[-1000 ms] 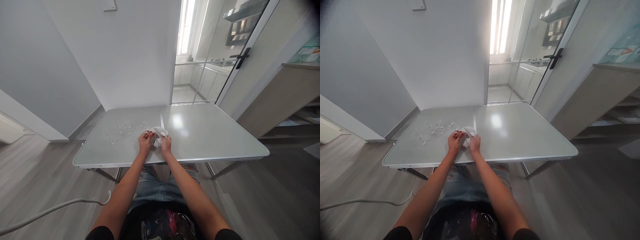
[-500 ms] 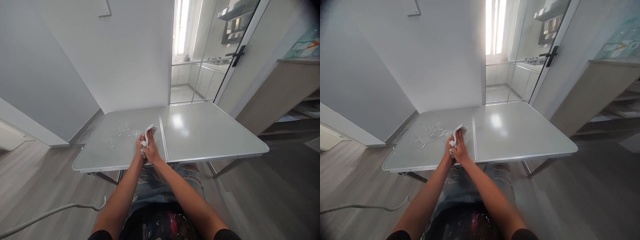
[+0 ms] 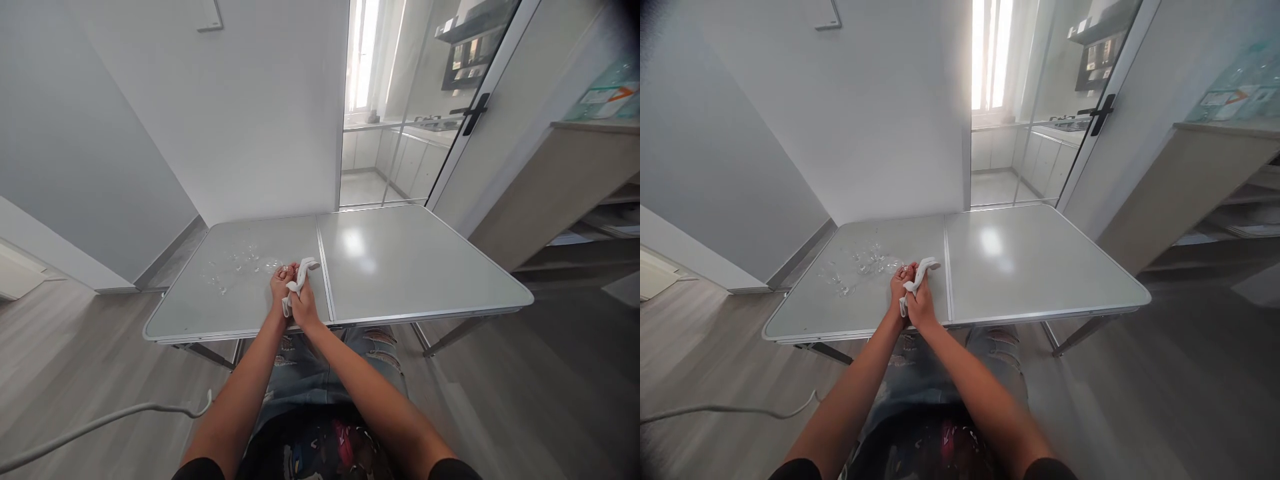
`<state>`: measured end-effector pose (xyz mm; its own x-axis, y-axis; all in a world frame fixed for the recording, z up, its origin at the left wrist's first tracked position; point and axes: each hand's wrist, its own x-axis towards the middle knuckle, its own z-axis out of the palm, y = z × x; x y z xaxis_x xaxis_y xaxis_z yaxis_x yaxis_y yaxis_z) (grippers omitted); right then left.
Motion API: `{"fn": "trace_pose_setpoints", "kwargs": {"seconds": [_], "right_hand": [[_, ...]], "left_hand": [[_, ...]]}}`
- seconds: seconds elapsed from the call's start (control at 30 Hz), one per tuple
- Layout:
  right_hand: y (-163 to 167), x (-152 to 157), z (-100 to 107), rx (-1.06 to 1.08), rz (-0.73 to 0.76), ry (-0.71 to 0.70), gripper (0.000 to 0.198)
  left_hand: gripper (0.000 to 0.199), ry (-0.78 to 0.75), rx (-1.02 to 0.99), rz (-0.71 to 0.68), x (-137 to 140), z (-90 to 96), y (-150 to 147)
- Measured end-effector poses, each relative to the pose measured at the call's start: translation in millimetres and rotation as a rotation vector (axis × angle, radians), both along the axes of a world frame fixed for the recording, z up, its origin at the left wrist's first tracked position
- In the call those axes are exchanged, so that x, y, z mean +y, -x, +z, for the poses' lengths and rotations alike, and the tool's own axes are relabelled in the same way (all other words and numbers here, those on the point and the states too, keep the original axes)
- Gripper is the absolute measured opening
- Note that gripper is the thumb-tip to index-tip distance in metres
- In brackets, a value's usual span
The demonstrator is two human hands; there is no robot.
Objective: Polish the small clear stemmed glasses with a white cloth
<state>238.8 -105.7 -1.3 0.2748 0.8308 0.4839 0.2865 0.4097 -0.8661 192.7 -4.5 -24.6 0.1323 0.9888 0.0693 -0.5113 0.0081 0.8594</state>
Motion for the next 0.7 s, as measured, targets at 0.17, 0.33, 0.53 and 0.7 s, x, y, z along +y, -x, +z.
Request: {"fn": "trace_pose_setpoints", "kwargs": {"seconds": [0.17,0.33,0.53,0.7], "right_hand": [[5.0,-6.6,7.8,0.209,0.004,0.013,0.042],[-1.7,-1.0,14.3,0.381,-0.035,0.075,0.038],[-0.3,-6.7,9.2,0.414,-0.021,0.134,0.037],[-3.5,-5.1,10.0,0.482,-0.032,0.106,0.03]], "left_hand": [[0.049,0.014,-0.026,0.036,-1.6,2.4,-2.7],[0.051,-0.003,-0.004,0.032,-2.2,3.4,-5.1],[0.051,-0.033,0.006,0.033,-6.3,7.3,-5.1],[0.054,-0.036,0.033,0.04,-7.4,7.5,-7.9]]}}
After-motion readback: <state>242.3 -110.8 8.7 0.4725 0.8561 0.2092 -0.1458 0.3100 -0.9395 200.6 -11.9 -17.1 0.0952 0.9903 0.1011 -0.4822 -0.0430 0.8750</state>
